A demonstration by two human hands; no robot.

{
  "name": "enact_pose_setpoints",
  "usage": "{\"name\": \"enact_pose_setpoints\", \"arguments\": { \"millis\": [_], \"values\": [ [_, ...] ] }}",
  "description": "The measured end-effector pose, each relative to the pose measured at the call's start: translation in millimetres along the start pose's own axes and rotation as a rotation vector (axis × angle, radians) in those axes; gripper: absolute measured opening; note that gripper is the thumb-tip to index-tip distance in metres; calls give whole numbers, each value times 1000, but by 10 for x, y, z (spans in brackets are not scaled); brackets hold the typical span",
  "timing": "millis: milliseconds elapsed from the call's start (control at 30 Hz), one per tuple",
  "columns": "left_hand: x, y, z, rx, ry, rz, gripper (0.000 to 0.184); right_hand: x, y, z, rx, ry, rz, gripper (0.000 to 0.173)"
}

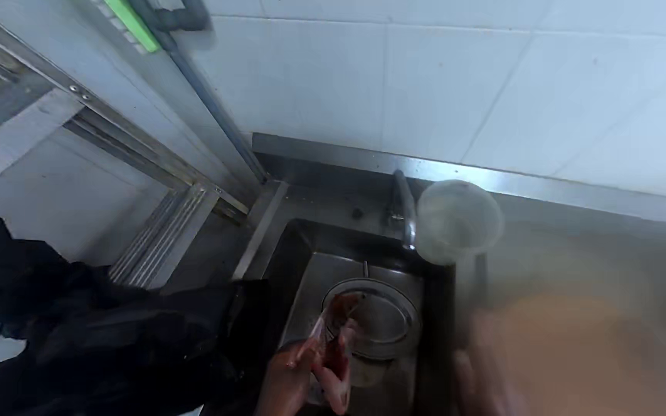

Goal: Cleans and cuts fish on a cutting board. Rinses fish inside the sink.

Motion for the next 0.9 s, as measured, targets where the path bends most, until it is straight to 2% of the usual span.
{"name": "enact_pose_setpoints", "arguments": {
  "millis": [67, 133, 200, 233, 300, 367, 433, 500, 567, 667, 733, 833, 900],
  "values": [
    [15, 0, -226, 10, -73, 68, 32, 360, -408, -471, -31, -137, -261, 67],
    [18, 80, -417, 19, -114, 140, 32, 687, -621, -1164, 48, -190, -346, 67],
    [-10, 232, -571, -9, -159, 205, 30, 842, -730, -1957, 187, -119, -345, 67],
    [-15, 293, -647, -20, -181, 238, 30, 882, -761, -2314, 214, -25, -364, 64],
    [-23, 385, -780, -26, -227, 287, 30, 951, -787, -2762, 290, 113, -369, 56],
    [-16, 456, -933, 28, -232, 317, 29, 1053, -704, -2708, 303, 160, -303, 52],
    [35, 496, -1107, 124, -215, 329, 28, 1136, -554, -2185, 273, 45, -300, 49],
    [100, 537, -1252, 222, -206, 304, 29, 1186, -478, -1519, 413, -172, -470, 48],
    [228, 592, -1398, 326, -170, 299, 28, 1091, -550, -1165, 618, -310, -746, 56],
    [558, 674, -1439, 444, -55, 342, 25, 866, -807, -1119, 857, -412, -1046, 60],
    [795, 786, -1329, 445, 16, 394, 26, 847, -893, -1264, 953, -427, -1125, 52],
    [1022, 895, -1133, 361, 37, 516, 27, 883, -795, -1437, 1065, -291, -1060, 32],
    [1015, 892, -1101, 247, -46, 528, 35, 842, -637, -1437, 991, -312, -974, 27]
  ]
}}
Point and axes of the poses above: each hand's wrist, its own z-axis away from the middle knuckle, its own x-axis out of the palm, y = z × x, the point moved 1 cm from there along -z, towards the middle knuckle, and after that the axes turned 3 degrees about y, right-handed, at the moved point
